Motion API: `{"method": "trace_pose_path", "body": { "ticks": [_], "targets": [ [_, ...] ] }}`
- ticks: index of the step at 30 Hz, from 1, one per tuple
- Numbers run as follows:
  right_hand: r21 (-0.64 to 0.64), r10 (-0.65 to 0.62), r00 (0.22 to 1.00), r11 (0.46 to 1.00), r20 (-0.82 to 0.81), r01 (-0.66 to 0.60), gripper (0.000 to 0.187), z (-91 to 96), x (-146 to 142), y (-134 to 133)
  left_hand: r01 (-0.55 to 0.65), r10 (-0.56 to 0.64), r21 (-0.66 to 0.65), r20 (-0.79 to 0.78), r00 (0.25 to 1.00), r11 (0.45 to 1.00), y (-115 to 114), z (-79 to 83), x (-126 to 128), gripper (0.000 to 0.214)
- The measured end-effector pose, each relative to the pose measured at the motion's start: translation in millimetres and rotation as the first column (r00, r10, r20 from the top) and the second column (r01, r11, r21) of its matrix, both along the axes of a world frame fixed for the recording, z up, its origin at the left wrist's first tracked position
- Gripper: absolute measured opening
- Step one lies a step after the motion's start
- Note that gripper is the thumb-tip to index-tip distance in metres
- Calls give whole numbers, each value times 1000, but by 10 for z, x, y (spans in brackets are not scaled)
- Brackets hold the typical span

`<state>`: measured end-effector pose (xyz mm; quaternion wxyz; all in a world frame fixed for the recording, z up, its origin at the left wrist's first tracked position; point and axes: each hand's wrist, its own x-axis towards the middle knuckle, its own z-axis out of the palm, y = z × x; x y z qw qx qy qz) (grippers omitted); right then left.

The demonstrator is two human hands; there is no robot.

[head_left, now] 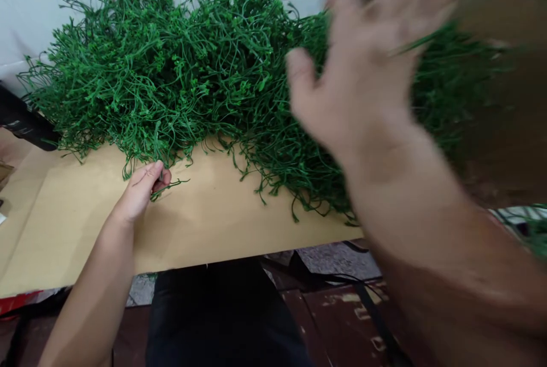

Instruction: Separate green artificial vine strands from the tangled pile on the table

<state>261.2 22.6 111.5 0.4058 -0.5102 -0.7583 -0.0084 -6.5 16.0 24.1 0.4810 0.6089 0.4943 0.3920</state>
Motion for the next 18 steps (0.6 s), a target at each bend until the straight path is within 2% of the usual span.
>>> {"method": "trace_pose_path", "body": {
  "ticks": [1,2,4,6,8,9,11,12,13,14,16,18],
  "targets": [
    [29,-131,991,991,25,130,24,-136,-196,-19,4,-4,-9,10,1000,1000,-3,2,1,45],
    [-9,-99,994,995,56,99,25,-284,-392,-30,8,-7,-17,17,1000,1000,-4,-1,3,45],
    [-94,128,992,987,0,-128,24,-569,-738,-22,17,-17,-19,20,1000,1000,2,-20,6,44],
    [-183,302,941,927,-153,-328,25,-787,-979,22,47,-47,3,4,999,999,16,-52,3,44],
    [-286,328,870,851,-367,-441,27,-918,-1113,87,77,-76,16,-43,996,997,31,-88,1,43],
    [-344,315,820,792,-477,-504,27,-958,-1149,118,83,-82,14,-70,994,996,38,-102,1,43],
    [-429,267,718,651,-642,-626,24,-1002,-1180,165,90,-89,10,-104,991,996,47,-120,7,41],
    [-451,249,686,595,-684,-665,22,-1008,-1177,177,89,-86,16,-108,990,996,50,-121,12,40],
    [-463,241,674,566,-699,-683,20,-1000,-1160,182,84,-81,26,-107,991,996,51,-117,17,39],
    [-468,241,680,568,-692,-677,19,-971,-1125,183,75,-71,34,-107,992,997,53,-109,22,38],
    [-470,261,726,614,-637,-634,18,-826,-989,186,37,-32,42,-116,993,998,54,-86,29,38],
    [-509,308,779,616,-547,-601,15,-546,-748,213,-4,8,35,-131,991,999,53,-63,31,38]
  ]
}}
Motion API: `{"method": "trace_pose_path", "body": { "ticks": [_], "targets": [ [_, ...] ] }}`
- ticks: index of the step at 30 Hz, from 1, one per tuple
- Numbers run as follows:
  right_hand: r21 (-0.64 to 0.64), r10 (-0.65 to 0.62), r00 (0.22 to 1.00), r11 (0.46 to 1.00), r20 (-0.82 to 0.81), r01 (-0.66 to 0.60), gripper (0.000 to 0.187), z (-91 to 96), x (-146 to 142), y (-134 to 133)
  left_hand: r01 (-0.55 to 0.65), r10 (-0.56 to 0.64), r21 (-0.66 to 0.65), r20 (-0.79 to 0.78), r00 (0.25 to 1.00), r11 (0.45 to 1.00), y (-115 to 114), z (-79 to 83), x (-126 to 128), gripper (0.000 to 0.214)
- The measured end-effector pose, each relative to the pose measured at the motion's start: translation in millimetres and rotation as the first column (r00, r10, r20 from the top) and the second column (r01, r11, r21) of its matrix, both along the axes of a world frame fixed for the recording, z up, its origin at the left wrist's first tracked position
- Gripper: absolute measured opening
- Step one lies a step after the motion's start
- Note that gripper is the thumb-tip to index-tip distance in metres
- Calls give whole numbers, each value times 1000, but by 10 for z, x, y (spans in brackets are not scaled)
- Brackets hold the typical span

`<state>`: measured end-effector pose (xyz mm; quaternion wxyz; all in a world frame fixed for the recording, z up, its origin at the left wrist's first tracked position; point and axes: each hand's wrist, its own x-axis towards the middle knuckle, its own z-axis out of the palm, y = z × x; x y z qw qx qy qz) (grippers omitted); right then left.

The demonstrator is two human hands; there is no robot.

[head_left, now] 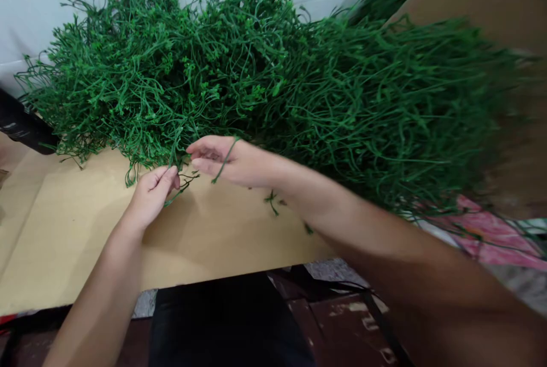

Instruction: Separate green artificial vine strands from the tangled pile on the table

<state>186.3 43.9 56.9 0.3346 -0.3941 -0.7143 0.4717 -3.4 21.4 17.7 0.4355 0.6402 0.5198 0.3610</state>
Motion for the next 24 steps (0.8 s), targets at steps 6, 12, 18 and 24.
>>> {"method": "trace_pose_path", "body": {
  "ticks": [6,12,18,24],
  "targets": [
    [61,-225,940,967,-257,248,72,911,889,233,33,-33,1,-37,999,999,-15,-7,3,40],
    [-14,-441,780,874,-444,486,44,458,654,62,49,-49,5,-49,998,999,-32,-43,8,41],
    [380,-198,980,904,-34,196,26,11,-38,-249,76,-76,-17,24,997,997,-58,-7,36,46],
    [64,-82,984,994,-156,93,42,-302,-312,18,86,-83,49,-56,995,995,-44,-37,13,44]
  ]
}}
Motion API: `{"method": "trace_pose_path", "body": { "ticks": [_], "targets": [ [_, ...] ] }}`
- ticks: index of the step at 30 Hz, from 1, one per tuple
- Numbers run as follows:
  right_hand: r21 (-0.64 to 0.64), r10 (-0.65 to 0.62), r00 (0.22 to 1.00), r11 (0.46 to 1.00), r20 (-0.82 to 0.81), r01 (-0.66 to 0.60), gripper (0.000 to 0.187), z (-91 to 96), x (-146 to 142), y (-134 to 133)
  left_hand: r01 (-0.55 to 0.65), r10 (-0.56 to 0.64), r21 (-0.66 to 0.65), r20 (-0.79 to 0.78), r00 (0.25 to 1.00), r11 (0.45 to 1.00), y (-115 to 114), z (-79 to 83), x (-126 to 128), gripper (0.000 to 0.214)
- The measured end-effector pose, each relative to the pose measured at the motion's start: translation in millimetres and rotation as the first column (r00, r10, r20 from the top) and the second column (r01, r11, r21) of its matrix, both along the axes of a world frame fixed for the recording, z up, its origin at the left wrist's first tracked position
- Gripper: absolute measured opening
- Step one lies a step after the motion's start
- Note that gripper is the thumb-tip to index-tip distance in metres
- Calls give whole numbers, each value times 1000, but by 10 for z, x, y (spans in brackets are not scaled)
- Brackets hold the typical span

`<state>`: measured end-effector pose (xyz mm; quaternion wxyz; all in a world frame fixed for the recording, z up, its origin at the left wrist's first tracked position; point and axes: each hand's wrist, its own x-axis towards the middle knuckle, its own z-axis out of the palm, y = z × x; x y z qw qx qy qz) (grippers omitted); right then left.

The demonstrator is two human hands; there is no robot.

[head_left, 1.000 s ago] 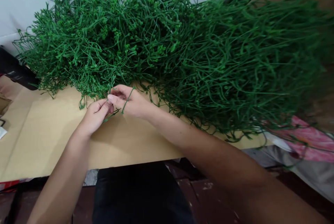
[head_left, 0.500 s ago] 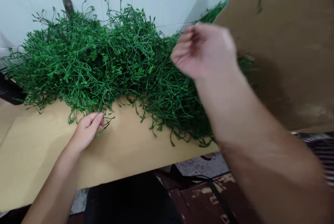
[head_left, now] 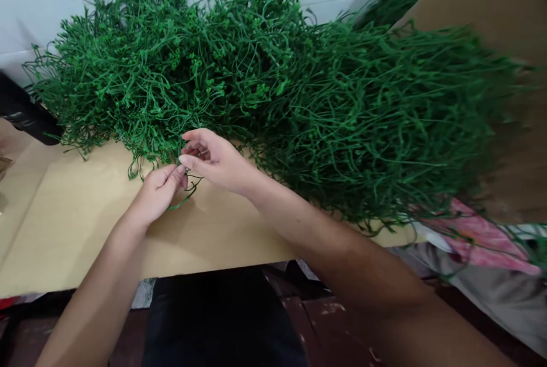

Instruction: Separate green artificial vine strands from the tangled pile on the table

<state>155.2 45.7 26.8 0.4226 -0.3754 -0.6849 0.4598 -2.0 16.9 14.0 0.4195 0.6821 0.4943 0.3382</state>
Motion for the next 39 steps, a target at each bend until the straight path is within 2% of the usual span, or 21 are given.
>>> {"method": "trace_pose_path", "body": {
  "ticks": [3,6,9,13,16,20,22,24,27,33,39],
  "targets": [
    [-136,-29,992,991,-125,12,35,-84,-40,63,11,-9,59,-46,999,998,17,-39,-16,40],
    [-203,87,991,973,-106,-107,18,-97,-17,52,22,-17,81,-59,998,996,28,-56,-9,36],
    [-163,187,982,968,-32,-190,24,-84,58,17,-12,13,80,-14,1000,997,42,-59,13,31],
    [-106,185,982,978,48,-180,38,-87,154,-1,-92,87,48,96,992,995,66,-67,25,27],
    [-93,192,979,978,62,-186,40,-99,175,7,-116,111,25,160,981,993,73,-59,25,23],
    [27,79,978,996,195,-86,43,-100,144,-2,-109,94,69,195,976,992,62,-45,57,18],
    [115,2,960,993,279,-36,47,-100,120,-21,-90,71,106,167,983,990,60,-58,80,18],
    [135,-25,944,991,328,-20,48,-109,101,-37,-47,32,110,133,991,993,65,-82,99,16],
    [58,25,956,997,291,-43,45,-140,94,-32,-12,0,92,133,991,996,79,-105,121,11],
    [-25,82,988,997,134,-79,41,-159,133,35,-146,124,82,229,965,986,95,-57,108,7],
    [-10,169,978,986,121,-169,35,-179,143,8,-150,137,13,330,934,989,100,-54,86,15]
  ]
}}
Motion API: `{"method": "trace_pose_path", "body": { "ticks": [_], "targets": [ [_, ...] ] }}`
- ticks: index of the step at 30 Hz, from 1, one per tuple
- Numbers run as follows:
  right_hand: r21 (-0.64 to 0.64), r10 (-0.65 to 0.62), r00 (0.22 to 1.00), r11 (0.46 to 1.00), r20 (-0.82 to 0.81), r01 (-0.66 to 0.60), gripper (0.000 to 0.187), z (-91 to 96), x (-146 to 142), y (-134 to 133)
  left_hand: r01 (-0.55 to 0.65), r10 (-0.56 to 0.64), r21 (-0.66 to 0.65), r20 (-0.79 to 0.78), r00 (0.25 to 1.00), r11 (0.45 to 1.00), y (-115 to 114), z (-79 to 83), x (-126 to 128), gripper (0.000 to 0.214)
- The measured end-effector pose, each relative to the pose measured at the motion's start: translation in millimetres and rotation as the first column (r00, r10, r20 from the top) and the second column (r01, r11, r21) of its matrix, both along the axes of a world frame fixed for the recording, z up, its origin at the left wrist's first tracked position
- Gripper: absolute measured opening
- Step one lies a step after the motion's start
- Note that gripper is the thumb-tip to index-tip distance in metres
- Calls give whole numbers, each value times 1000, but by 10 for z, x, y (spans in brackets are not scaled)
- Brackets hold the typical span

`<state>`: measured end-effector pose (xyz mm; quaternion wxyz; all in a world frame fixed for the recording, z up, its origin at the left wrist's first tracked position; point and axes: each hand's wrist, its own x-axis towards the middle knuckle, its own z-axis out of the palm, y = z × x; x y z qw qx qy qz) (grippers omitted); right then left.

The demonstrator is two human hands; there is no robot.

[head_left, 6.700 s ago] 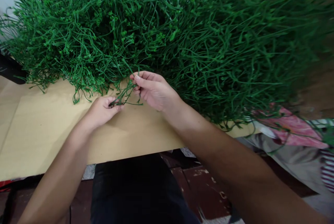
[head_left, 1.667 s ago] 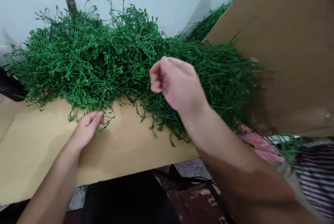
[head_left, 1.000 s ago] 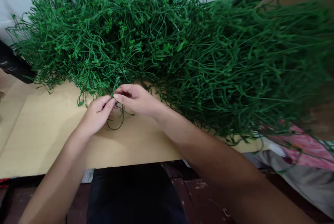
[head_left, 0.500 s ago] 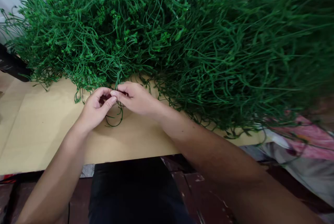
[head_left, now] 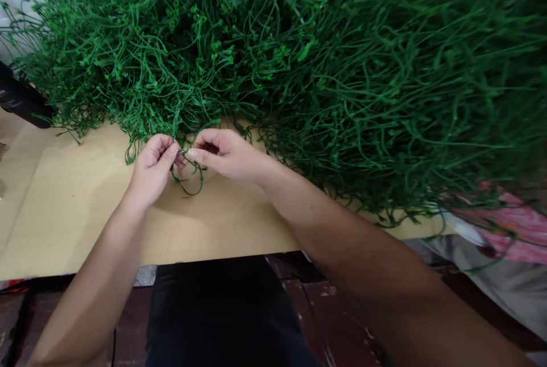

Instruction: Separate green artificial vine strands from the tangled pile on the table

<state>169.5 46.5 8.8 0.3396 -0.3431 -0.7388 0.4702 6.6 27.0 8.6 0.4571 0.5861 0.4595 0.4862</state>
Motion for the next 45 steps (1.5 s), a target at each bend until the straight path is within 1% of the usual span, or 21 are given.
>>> {"method": "trace_pose_path", "body": {
  "ticks": [3,7,10,13,15,18,21,25,29,31,32,34,35,36,37,38,39,40,42,44,45],
  "targets": [
    [26,6,999,1000,-37,-5,34,-17,-52,-55,-10,11,-53,19,1000,999,0,-4,39,14],
    [-28,40,977,999,-209,-46,35,-35,-158,-120,-78,87,-130,60,994,988,2,15,115,17],
    [-157,44,924,981,-380,-112,32,-96,-232,-133,-66,93,-207,120,988,976,-2,24,136,17],
    [-325,-37,866,934,-499,-147,30,-175,-283,-130,-23,75,-285,173,982,958,-9,14,114,13],
    [-346,-57,848,926,-527,-152,30,-203,-298,-137,-9,75,-317,197,978,948,-10,3,97,11],
    [-224,27,875,962,-483,-153,32,-189,-291,-176,-29,101,-348,191,976,937,-4,-5,100,13],
    [-43,94,934,992,-344,-116,34,-153,-267,-225,-69,134,-349,166,977,935,-12,-3,139,14],
    [114,130,977,987,-172,-111,33,-168,-213,-235,-82,138,-327,151,979,941,-49,-29,188,17],
    [179,142,988,976,-67,-128,32,-146,-167,-284,-90,142,-318,146,979,944,-20,-103,205,19],
    [214,235,970,953,-65,-216,31,-50,-203,-392,-133,179,-318,119,977,939,45,-145,197,20],
    [252,320,944,923,-76,-292,32,16,-242,-460,-172,213,-314,102,972,934,83,-163,187,21],
    [330,490,864,839,-114,-433,33,151,-343,-581,-228,261,-292,81,962,929,146,-185,152,22],
    [343,526,836,822,-154,-454,35,204,-388,-614,-229,261,-273,87,961,934,159,-187,127,21],
    [322,505,835,845,-218,-427,36,239,-420,-621,-210,243,-255,103,965,944,157,-180,97,20],
    [258,436,850,893,-296,-368,37,255,-430,-600,-181,216,-243,126,968,953,140,-167,64,18],
    [161,336,865,941,-373,-296,37,251,-417,-554,-136,177,-245,154,972,960,109,-147,30,16],
    [44,223,871,973,-438,-227,37,231,-381,-492,-79,129,-260,183,975,962,70,-123,-2,12],
    [-74,113,866,983,-487,-170,36,201,-327,-424,-15,76,-281,210,975,960,28,-98,-29,12],
    [-261,-53,839,959,-542,-109,36,132,-199,-303,127,-50,-316,239,970,940,-45,-54,-62,22],
    [-354,-136,821,931,-555,-85,36,78,-101,-237,215,-145,-304,237,961,928,-84,-33,-58,30],
    [-369,-145,827,926,-544,-80,36,60,-78,-224,223,-161,-284,227,960,933,-89,-31,-44,30]
  ]
}}
